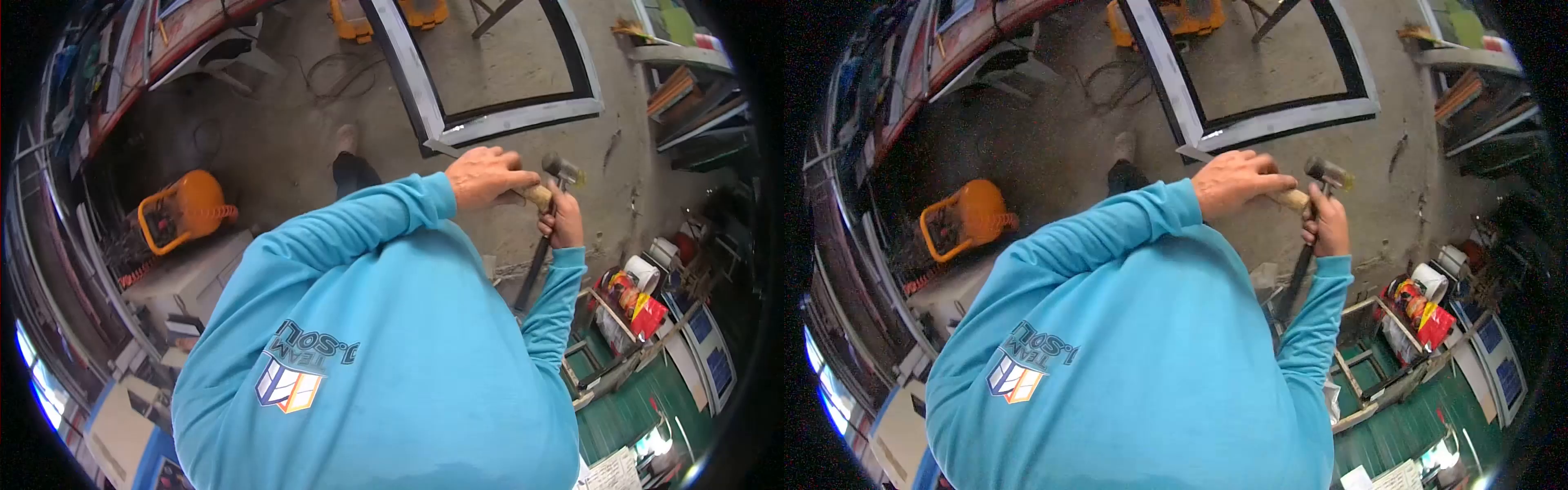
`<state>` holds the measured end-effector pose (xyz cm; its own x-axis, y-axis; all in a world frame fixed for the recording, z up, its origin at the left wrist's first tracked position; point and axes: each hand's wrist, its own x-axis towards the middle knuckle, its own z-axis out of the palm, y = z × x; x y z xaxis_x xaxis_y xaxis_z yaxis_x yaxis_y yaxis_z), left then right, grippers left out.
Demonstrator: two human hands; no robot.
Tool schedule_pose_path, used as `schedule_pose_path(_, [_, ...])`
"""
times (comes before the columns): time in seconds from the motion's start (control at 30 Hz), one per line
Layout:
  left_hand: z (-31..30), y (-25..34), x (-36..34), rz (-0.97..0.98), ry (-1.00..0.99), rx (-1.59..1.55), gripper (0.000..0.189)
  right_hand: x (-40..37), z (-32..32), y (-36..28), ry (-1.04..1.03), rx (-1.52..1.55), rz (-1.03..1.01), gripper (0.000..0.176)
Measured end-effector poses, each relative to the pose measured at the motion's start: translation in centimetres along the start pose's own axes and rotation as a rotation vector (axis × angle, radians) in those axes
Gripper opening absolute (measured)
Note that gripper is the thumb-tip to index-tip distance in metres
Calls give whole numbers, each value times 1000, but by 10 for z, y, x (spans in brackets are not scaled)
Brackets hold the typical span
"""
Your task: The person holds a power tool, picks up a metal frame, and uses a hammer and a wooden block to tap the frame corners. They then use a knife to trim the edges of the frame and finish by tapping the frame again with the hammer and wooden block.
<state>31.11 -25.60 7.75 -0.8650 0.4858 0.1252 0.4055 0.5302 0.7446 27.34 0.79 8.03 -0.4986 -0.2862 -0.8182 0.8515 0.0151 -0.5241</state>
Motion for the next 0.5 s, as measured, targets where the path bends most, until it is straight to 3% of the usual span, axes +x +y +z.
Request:
schedule_pose_path(0.07, [21,9,-1,-81,-68,2,51,-13,-23,4,152,-233,-122,31])
schedule_pose_path(0.1, [33,9,-1,-146,-133,-6,51,-20,-26,6,137,-227,-120,31])
schedule_pose_path(0.17, [69,-1,-7,-158,-64,73,51,-46,-31,27,164,-115,-205,23])
schedule_pose_path(0.23, [81,-12,-7,-249,-59,72,52,-40,-60,73,160,-96,-118,19])
schedule_pose_path(0.3, [82,-14,-6,-274,-86,59,52,-29,-86,124,305,-397,-37,20])
schedule_pose_path(0.4, [79,-12,-2,-340,-125,104,59,-39,-74,162,327,-181,48,21])
schedule_pose_path(0.5, [87,-19,0,-355,-89,152,61,-47,-66,178,326,-205,8,26])
